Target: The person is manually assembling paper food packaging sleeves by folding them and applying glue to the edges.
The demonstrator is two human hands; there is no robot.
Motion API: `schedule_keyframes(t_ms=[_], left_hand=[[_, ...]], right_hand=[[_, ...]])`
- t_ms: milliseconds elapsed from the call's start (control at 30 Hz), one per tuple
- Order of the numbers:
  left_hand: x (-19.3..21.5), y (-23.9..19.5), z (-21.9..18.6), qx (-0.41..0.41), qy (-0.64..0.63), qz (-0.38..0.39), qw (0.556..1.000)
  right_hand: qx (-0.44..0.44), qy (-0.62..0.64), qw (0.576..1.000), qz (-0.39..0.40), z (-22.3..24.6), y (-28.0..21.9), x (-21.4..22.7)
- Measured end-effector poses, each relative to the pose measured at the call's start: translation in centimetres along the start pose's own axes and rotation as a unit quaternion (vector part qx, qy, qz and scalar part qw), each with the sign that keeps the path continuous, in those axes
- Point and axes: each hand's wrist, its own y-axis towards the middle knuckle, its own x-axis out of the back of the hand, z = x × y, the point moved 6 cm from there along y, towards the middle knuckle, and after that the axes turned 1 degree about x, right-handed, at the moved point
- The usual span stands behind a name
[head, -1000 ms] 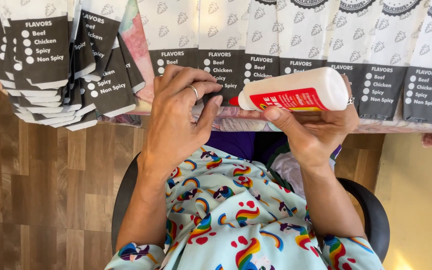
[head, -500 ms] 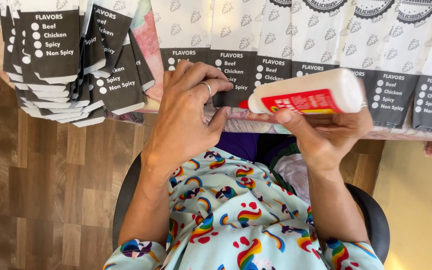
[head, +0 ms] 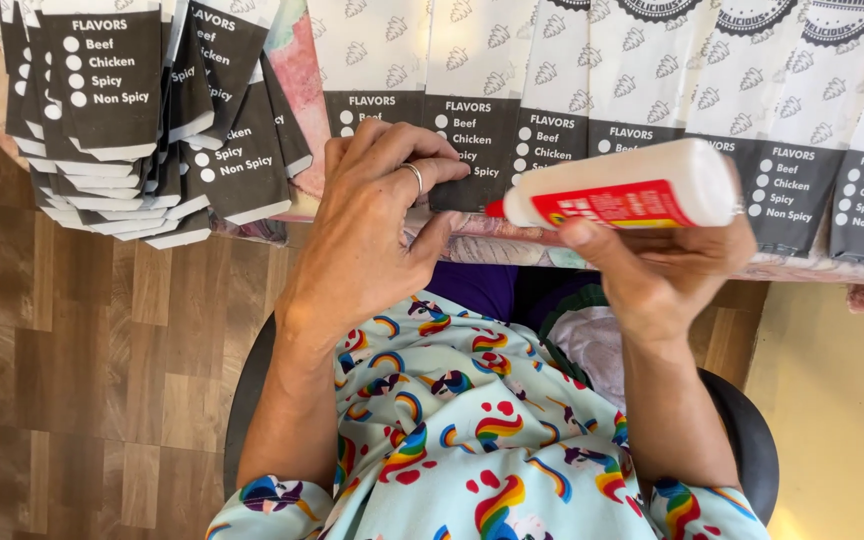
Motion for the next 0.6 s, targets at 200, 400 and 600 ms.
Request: schedule_keyframes(t_ms=[200, 400, 600], left_hand=[[-0.4, 0.2, -0.1, 0.021, -0.001, -0.042, 0.999], [0.0, 0.1, -0.4, 0.033, -0.001, -0.068, 0.997], [0.3, 0.2, -0.4, 0.002, -0.002, -0.044, 0.999]], right_hand=[[-0.020, 0.082, 0.992, -0.095, -1.5, -1.1, 1.7], [-0.038, -0.033, 0.998, -0.041, 0.2, -0.7, -0.8], [-0.060, 0.025, 0.998, -0.027, 0.9, -0.1, -3.5]])
